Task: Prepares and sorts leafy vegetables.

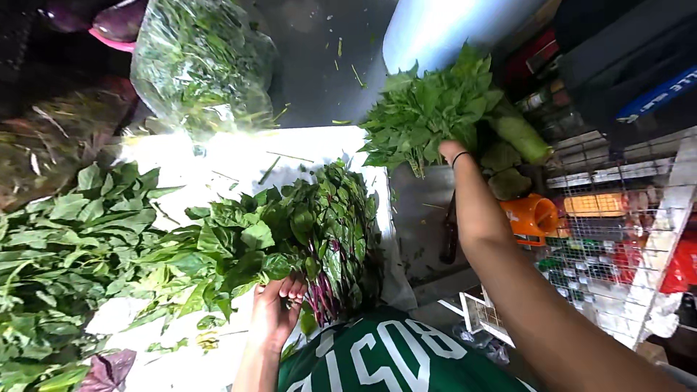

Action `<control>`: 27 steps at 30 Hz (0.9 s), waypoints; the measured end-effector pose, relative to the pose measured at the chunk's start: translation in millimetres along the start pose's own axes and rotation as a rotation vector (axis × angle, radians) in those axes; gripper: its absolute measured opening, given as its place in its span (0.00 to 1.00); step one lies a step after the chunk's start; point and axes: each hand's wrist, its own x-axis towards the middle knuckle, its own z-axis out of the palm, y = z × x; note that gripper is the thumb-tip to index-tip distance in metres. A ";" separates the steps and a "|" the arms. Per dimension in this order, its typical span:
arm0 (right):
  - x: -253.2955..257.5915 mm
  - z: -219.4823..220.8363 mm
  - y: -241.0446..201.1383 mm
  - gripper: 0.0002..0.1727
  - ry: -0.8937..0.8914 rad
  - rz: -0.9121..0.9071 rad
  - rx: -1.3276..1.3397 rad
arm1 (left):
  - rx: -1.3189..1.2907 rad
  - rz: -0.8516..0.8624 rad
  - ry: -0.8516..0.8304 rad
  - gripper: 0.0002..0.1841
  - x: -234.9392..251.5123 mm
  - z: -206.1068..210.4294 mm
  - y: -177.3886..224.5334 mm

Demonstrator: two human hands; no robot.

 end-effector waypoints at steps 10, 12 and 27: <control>-30.0 5.7 15.6 0.41 0.032 -0.316 0.241 | 0.056 -0.037 0.007 0.11 0.4 5.0 -5.5; -38.3 27.1 31.7 0.41 0.035 -0.349 0.051 | 0.066 -0.038 0.012 0.11 -0.7 0.9 -4.6; -29.9 11.6 -7.3 0.46 -0.146 -0.045 0.193 | 0.068 0.010 0.014 0.10 -4.7 2.7 0.3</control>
